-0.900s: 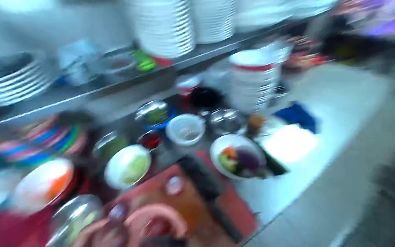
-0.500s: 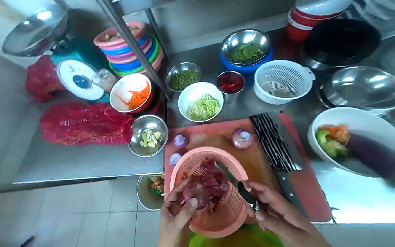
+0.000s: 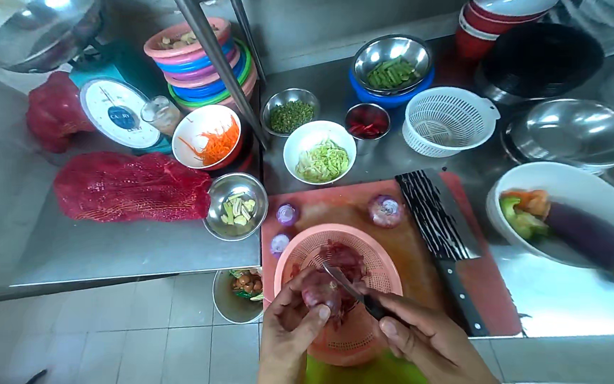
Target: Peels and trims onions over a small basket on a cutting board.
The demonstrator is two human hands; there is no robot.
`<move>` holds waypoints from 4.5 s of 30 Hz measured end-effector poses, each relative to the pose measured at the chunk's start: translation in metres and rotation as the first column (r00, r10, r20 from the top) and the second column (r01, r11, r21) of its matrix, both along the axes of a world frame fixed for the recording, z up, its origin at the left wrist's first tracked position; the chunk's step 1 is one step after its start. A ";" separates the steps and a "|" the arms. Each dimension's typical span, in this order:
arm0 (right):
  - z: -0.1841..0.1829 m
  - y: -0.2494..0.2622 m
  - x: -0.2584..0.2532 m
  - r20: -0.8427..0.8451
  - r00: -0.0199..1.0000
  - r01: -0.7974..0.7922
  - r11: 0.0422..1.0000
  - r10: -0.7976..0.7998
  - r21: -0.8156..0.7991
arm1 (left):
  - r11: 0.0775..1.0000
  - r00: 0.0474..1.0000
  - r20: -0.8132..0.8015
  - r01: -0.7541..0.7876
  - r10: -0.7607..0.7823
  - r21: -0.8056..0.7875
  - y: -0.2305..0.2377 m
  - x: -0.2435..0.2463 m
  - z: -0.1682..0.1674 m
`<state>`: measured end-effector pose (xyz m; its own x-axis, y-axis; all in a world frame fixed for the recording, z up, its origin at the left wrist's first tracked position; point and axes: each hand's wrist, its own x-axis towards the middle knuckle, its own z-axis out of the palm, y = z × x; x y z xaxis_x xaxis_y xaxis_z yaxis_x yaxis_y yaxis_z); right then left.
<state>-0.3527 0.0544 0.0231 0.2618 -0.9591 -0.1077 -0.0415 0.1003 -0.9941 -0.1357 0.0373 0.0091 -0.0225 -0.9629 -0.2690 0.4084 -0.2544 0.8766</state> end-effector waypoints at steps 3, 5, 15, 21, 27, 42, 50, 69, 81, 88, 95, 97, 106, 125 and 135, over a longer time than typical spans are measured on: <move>0.008 0.000 0.006 -0.012 0.999 -0.049 0.998 0.050 0.045 | 1.000 1.000 -0.022 0.015 -0.015 -0.018 0.001 0.002 -0.001; 0.009 0.001 0.009 -0.013 0.996 -0.087 0.995 0.088 0.048 | 1.000 0.999 -0.029 0.023 -0.023 -0.019 0.002 0.004 -0.002; 0.009 0.008 0.016 -0.051 0.981 -0.183 0.980 0.187 0.078 | 0.999 0.999 -0.020 0.036 -0.036 0.011 0.009 0.008 0.007; 0.013 0.005 0.017 -0.033 0.967 -0.252 0.965 0.254 0.069 | 0.998 0.998 -0.040 0.058 -0.057 0.036 0.009 0.009 0.010; 0.016 0.004 0.017 -0.017 0.960 -0.273 0.953 0.278 0.131 | 0.997 0.998 -0.017 0.060 -0.060 0.048 0.009 0.008 0.011; 0.017 0.006 0.026 0.021 0.981 -0.195 0.972 0.194 0.131 | 0.983 0.987 0.131 0.116 -0.098 -0.141 0.008 0.007 0.014; 0.014 0.003 0.015 -0.035 0.960 -0.271 0.953 0.278 0.132 | 0.985 0.987 0.115 0.126 -0.113 -0.117 0.007 0.004 0.015; 0.004 0.008 0.032 0.086 0.988 -0.149 0.946 0.129 0.287 | 0.974 0.952 0.303 0.039 0.031 -0.222 0.035 -0.006 -0.009; 0.000 0.011 0.034 0.129 0.991 -0.066 0.943 0.025 0.325 | 0.973 0.958 0.285 0.035 0.032 -0.229 0.035 -0.007 -0.012; -0.002 0.014 0.036 0.094 0.995 -0.005 0.961 -0.022 0.277 | 0.976 0.966 0.258 0.038 0.020 -0.215 0.039 -0.012 -0.010; -0.004 0.006 0.026 0.069 0.981 -0.194 0.959 0.183 0.206 | 0.990 0.988 0.128 0.100 -0.087 -0.100 0.028 0.006 -0.005; -0.002 0.006 0.026 0.033 0.983 -0.181 0.966 0.178 0.183 | 0.993 0.992 0.048 0.116 -0.115 -0.007 0.026 0.011 -0.002; -0.004 0.007 0.029 0.016 0.996 -0.095 0.984 0.093 0.149 | 0.933 0.939 -0.243 0.295 -0.243 0.205 0.012 0.031 0.004; -0.003 -0.003 0.030 0.217 0.967 0.000 0.857 -0.131 0.515 | 0.923 0.833 -0.445 0.383 -0.330 0.033 0.015 0.043 -0.015; -0.002 -0.015 0.043 0.078 0.993 0.024 0.806 -0.087 0.591 | 0.915 0.817 -0.414 0.334 -0.402 -0.228 0.019 0.052 -0.032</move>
<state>-0.3094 0.0392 0.0209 0.2491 -0.7330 -0.6330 0.0754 0.6663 -0.7419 -0.0836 0.0562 -0.0231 -0.4664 -0.8845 -0.0081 0.6606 -0.3544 0.6618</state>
